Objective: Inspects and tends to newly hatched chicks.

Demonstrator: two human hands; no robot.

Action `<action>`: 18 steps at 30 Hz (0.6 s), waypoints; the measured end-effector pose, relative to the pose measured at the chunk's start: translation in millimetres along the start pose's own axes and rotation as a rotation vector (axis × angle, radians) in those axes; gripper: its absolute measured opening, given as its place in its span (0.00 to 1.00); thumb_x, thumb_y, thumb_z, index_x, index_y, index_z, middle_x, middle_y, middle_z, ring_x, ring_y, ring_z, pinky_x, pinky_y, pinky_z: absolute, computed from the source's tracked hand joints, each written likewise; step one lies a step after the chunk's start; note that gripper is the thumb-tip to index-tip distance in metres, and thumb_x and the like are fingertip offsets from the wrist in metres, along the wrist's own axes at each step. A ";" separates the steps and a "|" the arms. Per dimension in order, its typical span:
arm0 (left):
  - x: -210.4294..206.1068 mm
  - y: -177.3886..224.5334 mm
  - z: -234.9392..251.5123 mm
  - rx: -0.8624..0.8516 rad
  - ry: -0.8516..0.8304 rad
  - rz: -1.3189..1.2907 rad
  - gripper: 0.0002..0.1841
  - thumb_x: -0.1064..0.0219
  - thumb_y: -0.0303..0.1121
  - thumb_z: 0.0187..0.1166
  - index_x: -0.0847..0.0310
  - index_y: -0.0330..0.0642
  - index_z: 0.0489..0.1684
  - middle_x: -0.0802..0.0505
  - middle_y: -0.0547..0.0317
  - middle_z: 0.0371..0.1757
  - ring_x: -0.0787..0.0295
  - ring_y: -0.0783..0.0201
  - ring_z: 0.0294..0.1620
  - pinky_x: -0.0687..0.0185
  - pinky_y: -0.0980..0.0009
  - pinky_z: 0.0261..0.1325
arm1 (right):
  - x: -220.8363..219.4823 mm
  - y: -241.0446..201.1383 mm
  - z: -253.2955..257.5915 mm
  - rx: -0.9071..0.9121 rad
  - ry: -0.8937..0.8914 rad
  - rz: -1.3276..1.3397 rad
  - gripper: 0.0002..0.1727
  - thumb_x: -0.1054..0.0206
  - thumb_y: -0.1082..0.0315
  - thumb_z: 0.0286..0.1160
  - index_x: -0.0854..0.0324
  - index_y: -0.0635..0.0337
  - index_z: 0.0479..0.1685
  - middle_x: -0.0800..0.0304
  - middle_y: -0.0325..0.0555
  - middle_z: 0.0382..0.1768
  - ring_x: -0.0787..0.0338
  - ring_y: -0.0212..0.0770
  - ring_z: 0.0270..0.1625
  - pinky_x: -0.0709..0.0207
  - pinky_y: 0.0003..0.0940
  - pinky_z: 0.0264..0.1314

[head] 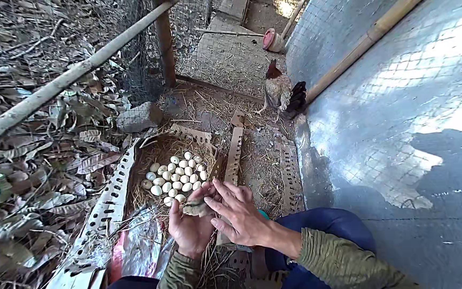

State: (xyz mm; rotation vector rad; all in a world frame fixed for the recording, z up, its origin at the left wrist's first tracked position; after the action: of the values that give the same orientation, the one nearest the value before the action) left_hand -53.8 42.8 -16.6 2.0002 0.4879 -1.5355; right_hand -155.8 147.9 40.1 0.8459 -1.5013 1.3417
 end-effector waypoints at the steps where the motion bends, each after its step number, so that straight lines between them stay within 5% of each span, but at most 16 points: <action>1: 1.7 0.4 0.3 -0.004 -0.001 -0.008 0.47 0.75 0.68 0.84 0.11 0.41 0.54 0.06 0.43 0.61 0.09 0.49 0.63 0.14 0.53 0.64 | -0.3 0.6 -0.4 -0.010 -0.005 -0.005 0.31 0.57 0.41 0.89 0.27 0.38 0.85 0.42 0.49 0.93 0.44 0.58 0.93 0.48 0.69 0.82; 7: 2.9 -2.0 -0.4 -0.017 -0.037 -0.009 0.46 0.75 0.66 0.85 0.11 0.41 0.55 0.07 0.47 0.62 0.10 0.52 0.67 0.14 0.55 0.66 | 4.2 -1.4 -0.2 -0.004 0.093 -0.003 0.33 0.54 0.42 0.88 0.28 0.48 0.85 0.39 0.52 0.91 0.38 0.57 0.91 0.45 0.68 0.81; 13: -6.0 -6.4 -6.5 0.003 -0.002 0.055 0.45 0.78 0.62 0.87 0.11 0.42 0.53 0.05 0.50 0.54 0.07 0.58 0.57 0.11 0.59 0.59 | -2.3 -8.8 -3.3 0.064 0.011 0.000 0.32 0.56 0.41 0.89 0.32 0.35 0.89 0.45 0.49 0.94 0.44 0.57 0.93 0.51 0.70 0.83; 18: -1.9 -5.1 -2.9 0.005 -0.010 0.038 0.48 0.81 0.67 0.84 0.12 0.43 0.55 0.05 0.50 0.59 0.09 0.54 0.63 0.14 0.55 0.65 | -3.8 -2.5 -3.7 -0.001 -0.040 0.011 0.32 0.58 0.39 0.90 0.34 0.34 0.89 0.47 0.48 0.94 0.49 0.59 0.94 0.56 0.74 0.84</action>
State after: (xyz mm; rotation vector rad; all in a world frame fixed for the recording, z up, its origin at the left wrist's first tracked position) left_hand -55.2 48.6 -15.3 1.9935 0.4398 -1.5239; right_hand -151.5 150.8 37.4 0.8700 -1.5397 1.3389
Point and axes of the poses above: each hand's wrist, its own z-axis towards the middle knuckle, its own x-axis out of the back of the hand, y = z × x, the point moved 1 cm from there along z, towards the middle knuckle
